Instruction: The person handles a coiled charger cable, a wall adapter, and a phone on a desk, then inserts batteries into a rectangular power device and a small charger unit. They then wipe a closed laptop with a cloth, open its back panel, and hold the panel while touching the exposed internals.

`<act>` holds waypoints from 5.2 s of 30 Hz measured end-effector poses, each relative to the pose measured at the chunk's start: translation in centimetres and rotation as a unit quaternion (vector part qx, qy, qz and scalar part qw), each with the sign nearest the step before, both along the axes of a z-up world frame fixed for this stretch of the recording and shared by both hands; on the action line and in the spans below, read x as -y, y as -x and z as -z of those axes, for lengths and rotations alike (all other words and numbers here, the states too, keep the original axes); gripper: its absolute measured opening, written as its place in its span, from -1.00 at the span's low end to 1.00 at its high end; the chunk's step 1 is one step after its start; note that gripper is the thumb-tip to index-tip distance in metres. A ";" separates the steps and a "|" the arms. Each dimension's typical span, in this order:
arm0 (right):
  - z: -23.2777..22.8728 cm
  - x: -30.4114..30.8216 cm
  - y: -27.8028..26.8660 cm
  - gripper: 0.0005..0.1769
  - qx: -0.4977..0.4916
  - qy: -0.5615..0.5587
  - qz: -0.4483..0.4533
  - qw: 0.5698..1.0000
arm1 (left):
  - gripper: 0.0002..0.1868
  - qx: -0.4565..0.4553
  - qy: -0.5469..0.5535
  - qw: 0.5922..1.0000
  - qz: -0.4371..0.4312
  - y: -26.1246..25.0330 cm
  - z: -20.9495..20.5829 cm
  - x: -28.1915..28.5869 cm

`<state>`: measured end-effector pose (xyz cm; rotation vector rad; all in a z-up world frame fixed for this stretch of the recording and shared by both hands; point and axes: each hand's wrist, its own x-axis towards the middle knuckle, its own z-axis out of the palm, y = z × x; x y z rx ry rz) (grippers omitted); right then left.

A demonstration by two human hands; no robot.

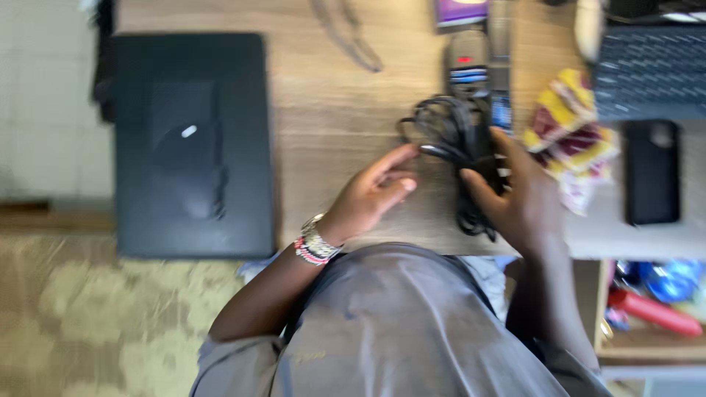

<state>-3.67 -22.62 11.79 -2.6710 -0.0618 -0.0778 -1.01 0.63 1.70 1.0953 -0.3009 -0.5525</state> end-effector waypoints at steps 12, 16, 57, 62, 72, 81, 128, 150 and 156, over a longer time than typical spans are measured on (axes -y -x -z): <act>-2.8 -3.5 0.4 -0.34 0.102 0.070 -0.104 0.987 | -0.02 0.327 -0.663 0.576 -0.348 0.8 -3.6 -18.5; -2.4 -3.5 0.5 -0.31 0.105 0.103 -0.106 0.983 | 0.11 0.286 -0.688 0.579 -0.332 1.5 -1.3 -20.9; 4.5 8.8 -0.2 -0.34 0.101 0.120 0.135 0.978 | -0.11 0.390 -0.579 0.689 -0.196 -0.6 -2.5 -2.1; 6.4 11.3 -0.1 -0.56 0.142 -0.017 0.129 0.981 | -0.14 0.409 -0.544 0.704 -0.204 -0.1 -3.1 -3.6; 7.1 17.1 1.7 -0.56 0.137 -0.575 0.030 0.806 | -0.16 0.365 -0.587 0.675 -0.257 3.1 -2.2 -11.3; 7.0 -2.5 0.1 -0.55 -0.126 -0.553 -0.071 0.821 | -0.02 0.360 -0.644 0.636 -0.227 5.3 1.1 -16.2; 7.5 -24.2 -8.9 -0.45 0.141 0.005 -0.396 0.907 | -0.33 0.268 -0.624 0.640 -0.359 5.4 1.4 -19.0; 9.3 -34.6 -18.1 -0.50 0.171 0.101 -0.442 0.875 | -0.70 0.285 -0.560 0.691 -0.357 5.7 -1.2 -19.5; 6.8 -29.8 -15.1 -0.40 0.047 0.041 -0.615 0.786 | -0.63 0.261 -0.558 0.711 -0.338 5.7 -1.0 -19.7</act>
